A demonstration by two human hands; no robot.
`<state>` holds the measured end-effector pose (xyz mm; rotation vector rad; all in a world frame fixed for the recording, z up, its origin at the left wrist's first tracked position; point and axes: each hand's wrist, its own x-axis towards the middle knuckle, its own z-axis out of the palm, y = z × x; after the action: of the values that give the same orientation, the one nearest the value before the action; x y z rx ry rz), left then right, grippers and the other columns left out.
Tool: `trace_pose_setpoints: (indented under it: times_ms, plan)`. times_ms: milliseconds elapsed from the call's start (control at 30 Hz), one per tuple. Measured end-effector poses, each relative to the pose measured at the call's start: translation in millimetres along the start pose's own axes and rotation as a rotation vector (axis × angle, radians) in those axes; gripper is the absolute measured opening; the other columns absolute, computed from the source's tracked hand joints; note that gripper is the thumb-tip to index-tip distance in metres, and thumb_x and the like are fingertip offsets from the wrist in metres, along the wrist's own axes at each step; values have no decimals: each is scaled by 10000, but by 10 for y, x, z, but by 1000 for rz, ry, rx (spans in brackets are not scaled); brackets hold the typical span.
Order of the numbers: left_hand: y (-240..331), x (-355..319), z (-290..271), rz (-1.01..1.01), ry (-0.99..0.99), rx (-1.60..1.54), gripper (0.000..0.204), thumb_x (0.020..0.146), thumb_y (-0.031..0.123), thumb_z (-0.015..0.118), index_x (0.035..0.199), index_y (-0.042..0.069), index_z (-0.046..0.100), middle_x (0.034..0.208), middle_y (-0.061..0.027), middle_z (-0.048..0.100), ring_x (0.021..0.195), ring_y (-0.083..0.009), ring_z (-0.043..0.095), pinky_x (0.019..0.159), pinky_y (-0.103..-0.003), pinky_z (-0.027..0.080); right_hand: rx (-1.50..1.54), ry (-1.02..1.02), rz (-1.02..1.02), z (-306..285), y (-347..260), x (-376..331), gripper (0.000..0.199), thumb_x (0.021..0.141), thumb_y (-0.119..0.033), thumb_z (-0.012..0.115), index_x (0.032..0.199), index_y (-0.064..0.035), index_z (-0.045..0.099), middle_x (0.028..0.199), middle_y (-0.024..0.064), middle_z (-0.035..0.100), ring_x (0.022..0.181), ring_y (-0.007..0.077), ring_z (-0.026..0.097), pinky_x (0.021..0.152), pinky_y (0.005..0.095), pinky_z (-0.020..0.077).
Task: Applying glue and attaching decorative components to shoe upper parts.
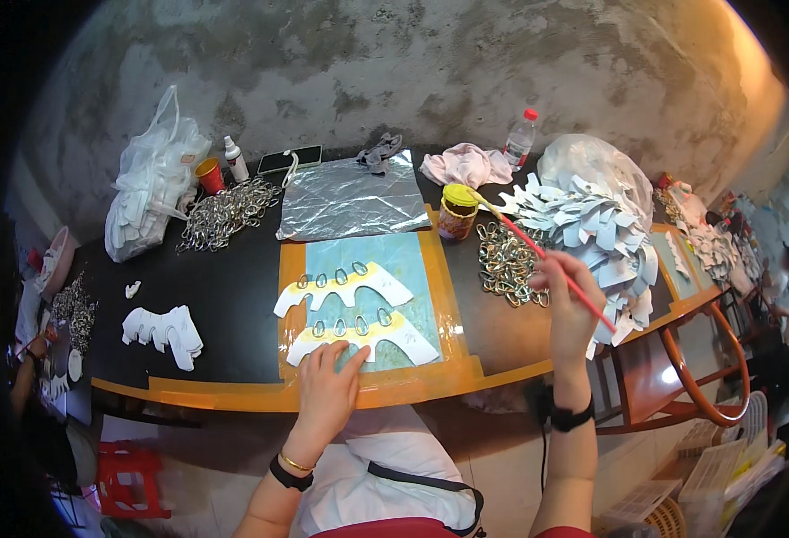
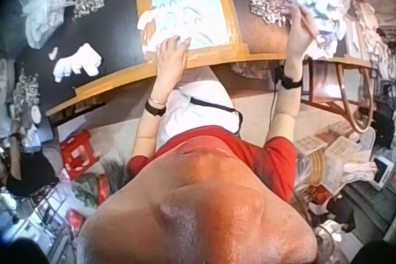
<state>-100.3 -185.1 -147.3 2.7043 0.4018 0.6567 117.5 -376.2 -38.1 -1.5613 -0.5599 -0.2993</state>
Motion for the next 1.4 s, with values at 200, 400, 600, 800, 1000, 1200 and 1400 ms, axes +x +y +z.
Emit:
trace_pose_setpoints:
  times_ms: [200, 400, 600, 800, 1000, 1200, 1400]
  plan:
    - [-11, 18, -2, 4, 14, -2, 377, 763, 76, 571, 1130, 159, 577, 1103, -103, 501, 1040, -294, 450, 865, -423, 360, 46, -36, -96, 170, 75, 487, 188, 905, -121, 524, 829, 45, 567, 698, 86, 600, 579, 112, 591, 543, 211, 478]
    - [-34, -3, 21, 12, 11, -4, 373, 770, 88, 567, 1135, 164, 574, 1099, -104, 500, 1040, -293, 451, 868, -424, 360, -28, -172, -31, 240, 231, 824, 257, 900, -199, 540, 796, 32, 578, 659, 59, 588, 533, 90, 564, 500, 210, 442]
    - [-19, -5, -17, 14, 17, -4, 367, 776, 83, 561, 1135, 158, 573, 1106, -106, 496, 1044, -293, 449, 873, -423, 357, -169, -206, -49, 361, 403, 920, 251, 890, -213, 557, 791, 15, 587, 637, 48, 585, 520, 88, 568, 491, 212, 449]
    - [-17, 5, -8, 14, 22, -18, 361, 777, 81, 556, 1130, 153, 574, 1108, -109, 495, 1051, -290, 445, 878, -419, 352, -110, -198, 14, 492, 556, 964, 273, 899, -230, 538, 777, 11, 578, 625, 39, 574, 514, 78, 548, 490, 209, 453]
    - [-12, 2, -9, 12, 10, -14, 359, 777, 84, 554, 1130, 148, 573, 1114, -112, 488, 1050, -289, 443, 877, -421, 348, -213, -77, -88, 425, 395, 958, 301, 905, -234, 525, 745, 15, 578, 575, 31, 554, 479, 68, 517, 458, 207, 398]
    - [-10, 7, -10, 13, 8, -1, 364, 775, 80, 557, 1133, 143, 570, 1115, -114, 484, 1048, -295, 442, 876, -425, 348, -173, -18, -132, 287, 436, 973, 314, 925, -237, 499, 762, 22, 571, 585, 36, 549, 471, 65, 496, 449, 200, 388]
    - [1, 17, -7, 10, 5, -3, 361, 776, 81, 558, 1132, 140, 570, 1117, -114, 484, 1047, -298, 441, 874, -423, 350, -108, 42, -118, 211, 426, 953, 287, 923, -212, 500, 746, 5, 559, 587, 25, 541, 480, 63, 501, 467, 201, 399]
